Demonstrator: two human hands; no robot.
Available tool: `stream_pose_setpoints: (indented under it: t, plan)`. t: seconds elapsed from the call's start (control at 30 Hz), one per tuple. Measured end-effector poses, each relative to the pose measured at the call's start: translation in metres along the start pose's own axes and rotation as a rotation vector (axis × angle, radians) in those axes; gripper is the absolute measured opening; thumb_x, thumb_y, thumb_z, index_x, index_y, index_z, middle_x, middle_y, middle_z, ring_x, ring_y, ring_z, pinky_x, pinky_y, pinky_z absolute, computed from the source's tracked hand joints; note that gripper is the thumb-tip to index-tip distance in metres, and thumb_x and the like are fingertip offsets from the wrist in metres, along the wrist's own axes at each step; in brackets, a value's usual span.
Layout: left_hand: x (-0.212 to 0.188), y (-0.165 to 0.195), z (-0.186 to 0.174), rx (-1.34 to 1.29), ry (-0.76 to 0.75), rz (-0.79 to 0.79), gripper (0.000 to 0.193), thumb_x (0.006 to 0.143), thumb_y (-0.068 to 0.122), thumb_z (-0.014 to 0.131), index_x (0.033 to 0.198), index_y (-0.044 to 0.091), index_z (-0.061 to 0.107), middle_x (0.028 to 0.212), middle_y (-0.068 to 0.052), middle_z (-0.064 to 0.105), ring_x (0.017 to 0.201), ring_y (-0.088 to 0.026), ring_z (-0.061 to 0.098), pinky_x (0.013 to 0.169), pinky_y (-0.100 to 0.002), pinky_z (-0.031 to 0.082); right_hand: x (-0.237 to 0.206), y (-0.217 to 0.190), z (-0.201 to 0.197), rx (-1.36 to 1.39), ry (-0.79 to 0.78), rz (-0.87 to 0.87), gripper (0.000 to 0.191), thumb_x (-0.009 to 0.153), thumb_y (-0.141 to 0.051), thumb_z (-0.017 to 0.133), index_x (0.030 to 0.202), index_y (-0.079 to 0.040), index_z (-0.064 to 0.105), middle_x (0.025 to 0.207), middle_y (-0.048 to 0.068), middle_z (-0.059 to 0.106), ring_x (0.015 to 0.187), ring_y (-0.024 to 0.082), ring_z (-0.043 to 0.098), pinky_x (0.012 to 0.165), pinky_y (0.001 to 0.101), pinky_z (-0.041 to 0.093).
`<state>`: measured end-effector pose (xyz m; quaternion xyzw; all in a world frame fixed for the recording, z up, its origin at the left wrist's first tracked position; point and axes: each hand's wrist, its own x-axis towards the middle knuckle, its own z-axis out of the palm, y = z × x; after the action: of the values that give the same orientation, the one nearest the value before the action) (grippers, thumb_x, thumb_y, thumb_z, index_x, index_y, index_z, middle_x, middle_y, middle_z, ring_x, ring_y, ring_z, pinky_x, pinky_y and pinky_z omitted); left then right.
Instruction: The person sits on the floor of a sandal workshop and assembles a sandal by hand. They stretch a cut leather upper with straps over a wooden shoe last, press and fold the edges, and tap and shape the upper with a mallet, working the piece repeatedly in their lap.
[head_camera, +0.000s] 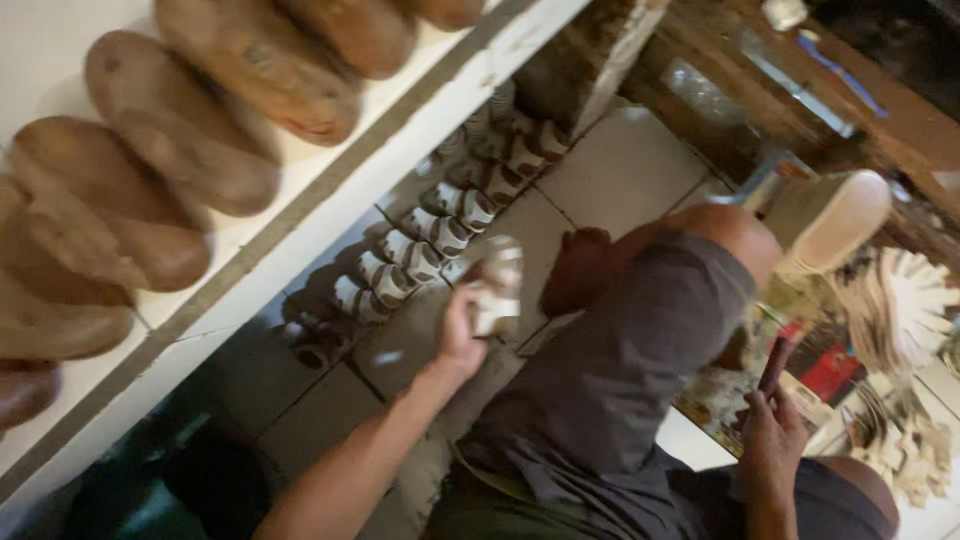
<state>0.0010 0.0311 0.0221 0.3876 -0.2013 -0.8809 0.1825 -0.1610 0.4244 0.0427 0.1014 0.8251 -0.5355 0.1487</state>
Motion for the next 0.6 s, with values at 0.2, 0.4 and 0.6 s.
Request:
stream_pose_setpoints:
  t: [0.2, 0.4, 0.6]
  plan:
    - [0.002, 0.062, -0.140, 0.266, 0.648, 0.302, 0.025, 0.090, 0.035, 0.063, 0.103, 0.014, 0.067, 0.088, -0.001, 0.063, 0.073, -0.015, 0.062, 0.066, -0.036, 0.052, 0.018, 0.036, 0.010, -0.560, 0.084, -0.242, 0.058, 0.094, -0.017, 0.076, 0.145, 0.004, 0.058, 0.091, 0.013, 0.063, 0.079, 0.022, 0.058, 0.071, 0.0378, 0.048]
    - [-0.007, 0.121, -0.192, 0.516, 0.912, 0.811, 0.069, 0.078, 0.026, 0.083, 0.135, 0.005, 0.051, 0.108, -0.015, 0.063, 0.090, -0.032, 0.060, 0.075, -0.047, 0.052, 0.011, 0.037, -0.007, -0.659, 0.101, -0.464, 0.057, 0.105, -0.022, 0.081, 0.140, 0.011, 0.051, 0.115, 0.019, 0.064, 0.102, 0.024, 0.064, 0.090, 0.0398, 0.053]
    - [0.023, 0.111, -0.182, 1.212, 1.099, 0.768, 0.065, 0.086, 0.036, 0.087, 0.132, 0.001, 0.058, 0.127, -0.015, 0.065, 0.112, -0.033, 0.062, 0.093, -0.044, 0.052, -0.013, 0.029, -0.027, -0.483, 0.094, -0.310, 0.058, 0.109, -0.018, 0.072, 0.153, 0.010, 0.046, 0.120, 0.017, 0.064, 0.106, 0.022, 0.063, 0.090, 0.0364, 0.051]
